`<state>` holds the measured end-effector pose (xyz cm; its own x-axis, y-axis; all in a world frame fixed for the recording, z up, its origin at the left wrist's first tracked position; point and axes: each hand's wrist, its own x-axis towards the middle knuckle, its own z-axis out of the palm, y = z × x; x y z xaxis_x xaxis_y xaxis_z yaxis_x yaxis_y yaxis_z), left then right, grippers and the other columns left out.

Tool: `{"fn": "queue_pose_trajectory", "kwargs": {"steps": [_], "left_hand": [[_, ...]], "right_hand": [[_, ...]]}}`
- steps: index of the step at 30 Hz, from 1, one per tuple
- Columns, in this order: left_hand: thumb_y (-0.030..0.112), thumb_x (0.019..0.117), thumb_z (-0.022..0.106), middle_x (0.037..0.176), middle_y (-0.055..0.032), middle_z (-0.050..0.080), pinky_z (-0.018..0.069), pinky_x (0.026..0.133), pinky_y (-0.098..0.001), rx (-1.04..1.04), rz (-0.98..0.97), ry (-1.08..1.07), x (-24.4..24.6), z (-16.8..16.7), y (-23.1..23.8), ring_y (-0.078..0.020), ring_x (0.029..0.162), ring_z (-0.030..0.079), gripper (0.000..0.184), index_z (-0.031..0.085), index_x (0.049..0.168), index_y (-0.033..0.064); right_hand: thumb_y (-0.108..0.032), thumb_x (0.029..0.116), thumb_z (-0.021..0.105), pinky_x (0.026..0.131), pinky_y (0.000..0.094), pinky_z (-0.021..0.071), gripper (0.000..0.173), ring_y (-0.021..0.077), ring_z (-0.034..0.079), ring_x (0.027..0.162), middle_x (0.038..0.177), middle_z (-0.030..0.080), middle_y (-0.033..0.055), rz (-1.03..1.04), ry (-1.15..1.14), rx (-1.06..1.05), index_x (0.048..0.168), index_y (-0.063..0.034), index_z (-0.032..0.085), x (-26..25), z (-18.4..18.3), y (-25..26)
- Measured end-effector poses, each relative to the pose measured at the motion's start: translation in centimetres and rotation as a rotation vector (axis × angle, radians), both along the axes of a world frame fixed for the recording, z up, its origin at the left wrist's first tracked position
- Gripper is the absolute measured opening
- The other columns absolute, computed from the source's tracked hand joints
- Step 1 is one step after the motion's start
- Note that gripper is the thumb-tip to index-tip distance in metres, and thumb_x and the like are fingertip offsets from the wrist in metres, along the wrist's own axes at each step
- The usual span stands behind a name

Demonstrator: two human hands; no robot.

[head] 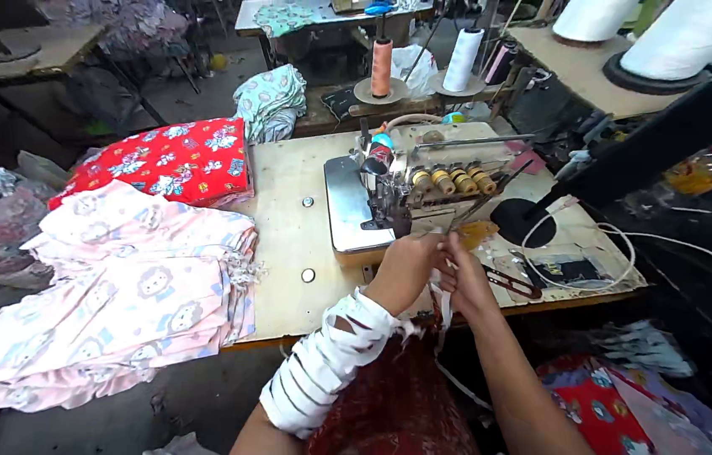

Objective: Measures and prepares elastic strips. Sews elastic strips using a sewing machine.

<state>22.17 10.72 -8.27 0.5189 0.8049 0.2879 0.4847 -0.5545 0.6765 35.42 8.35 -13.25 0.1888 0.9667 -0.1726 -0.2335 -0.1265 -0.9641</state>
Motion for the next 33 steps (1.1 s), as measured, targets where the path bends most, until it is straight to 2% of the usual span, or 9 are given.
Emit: {"fn": "queue_pose_trajectory", "kwargs": {"steps": [4, 12, 15, 19, 21, 24, 27, 29, 33], "left_hand": [[0.000, 0.0947, 0.066, 0.090, -0.0094, 0.073, 0.0588, 0.072, -0.0208, -0.136, -0.060, -0.508, -1.9, 0.8, -2.9, -0.0052, 0.073, 0.069, 0.013, 0.070, 0.103, -0.0076], [0.002, 0.0932, 0.064, 0.100, -0.0124, 0.070, 0.0601, 0.065, -0.0263, 0.006, 0.461, -0.627, -11.7, -2.9, -6.0, -0.0090, 0.072, 0.069, 0.019, 0.060, 0.106, -0.0115], [0.014, 0.1100, 0.040, 0.063, 0.0042, 0.064, 0.0479, 0.045, -0.0171, -0.362, 0.648, -0.994, -13.2, -2.1, -6.2, -0.0016, 0.045, 0.055, 0.029, 0.058, 0.089, 0.0064], [0.065, 0.1037, 0.011, 0.101, -0.0011, 0.079, 0.0619, 0.079, -0.0279, -0.725, 0.214, -1.529, -11.8, -1.6, -8.5, -0.0123, 0.092, 0.076, 0.079, 0.073, 0.108, 0.0162], [0.089, 0.0834, 0.024, 0.147, -0.0061, 0.058, 0.0507, 0.106, -0.0426, -0.597, -0.072, -1.486, -11.9, -2.2, -8.7, -0.0234, 0.136, 0.056, 0.104, 0.041, 0.153, 0.0137], [0.083, 0.0667, 0.065, 0.156, -0.0006, 0.049, 0.0574, 0.096, -0.0489, -0.440, -0.250, -1.417, -13.6, -1.1, -9.6, -0.0245, 0.139, 0.053, 0.115, 0.028, 0.161, 0.0280], [0.057, 0.0929, 0.061, 0.108, 0.0046, 0.076, 0.0602, 0.089, -0.0354, -0.284, -0.542, -1.292, -16.0, -0.7, -10.3, -0.0122, 0.102, 0.072, 0.046, 0.074, 0.121, 0.0225], [0.051, 0.1069, 0.040, 0.091, 0.0128, 0.076, 0.0594, 0.084, -0.0237, 0.105, -0.289, -0.881, -16.9, -1.5, -8.9, -0.0025, 0.088, 0.072, 0.045, 0.077, 0.100, 0.0266], [0.030, 0.1096, 0.048, 0.089, 0.0123, 0.077, 0.0606, 0.083, -0.0233, 0.378, 0.108, -0.569, -17.3, -6.8, -6.0, -0.0020, 0.087, 0.073, 0.036, 0.076, 0.089, 0.0212]], "right_hand": [[-0.016, 0.1006, 0.054, 0.044, 0.0103, 0.0325, 0.021, -0.0094, 0.039, 0.046, 0.064, 0.059, -0.0170, 0.174, 0.071, 0.278, 0.090, -0.0183, 0.072, 0.4, 1.8, -3.7], [-0.014, 0.0941, 0.064, 0.051, 0.0097, 0.0372, 0.016, -0.0105, 0.045, 0.054, 0.065, 0.059, -0.0160, 0.193, -0.054, 0.541, 0.082, -0.0143, 0.074, -2.5, 2.3, -7.2], [-0.012, 0.0942, 0.067, 0.064, 0.0117, 0.0469, 0.019, -0.0027, 0.056, 0.068, 0.071, 0.064, 0.0009, 0.308, -0.445, 0.842, 0.084, 0.0014, 0.073, -4.1, 2.3, -9.1], [-0.013, 0.0942, 0.066, 0.057, 0.0256, 0.0516, 0.016, 0.0158, 0.061, 0.060, 0.066, 0.062, 0.0078, 0.414, -0.807, 1.061, 0.087, -0.0015, 0.075, -8.1, -1.1, -10.6], [-0.017, 0.0975, 0.066, 0.059, 0.0291, 0.0540, 0.019, 0.0178, 0.064, 0.062, 0.071, 0.066, 0.0081, 0.437, -0.857, 1.022, 0.098, -0.0026, 0.078, -8.1, -1.8, -10.6], [-0.019, 0.0976, 0.067, 0.078, 0.0371, 0.0609, 0.027, 0.0208, 0.074, 0.083, 0.095, 0.076, 0.0162, 0.126, -0.789, 0.704, 0.109, 0.0036, 0.076, -4.2, 1.1, -10.1], [-0.017, 0.0992, 0.064, 0.080, 0.0346, 0.0571, 0.033, 0.0164, 0.070, 0.085, 0.098, 0.073, 0.0176, -0.470, -0.651, 0.458, 0.117, 0.0111, 0.067, 3.8, 3.9, -6.4], [-0.036, 0.1008, 0.063, 0.072, 0.0377, 0.0499, 0.053, 0.0170, 0.056, 0.073, 0.090, 0.062, 0.0138, -0.726, -0.630, 0.319, 0.134, 0.0053, 0.056, 9.8, 4.8, -3.3], [-0.055, 0.0912, 0.070, 0.106, 0.0555, 0.0434, 0.086, 0.0405, 0.056, 0.126, 0.137, 0.056, 0.0299, -0.881, -0.495, 0.146, 0.149, 0.0032, 0.043, 15.9, 7.4, 2.2]]}}
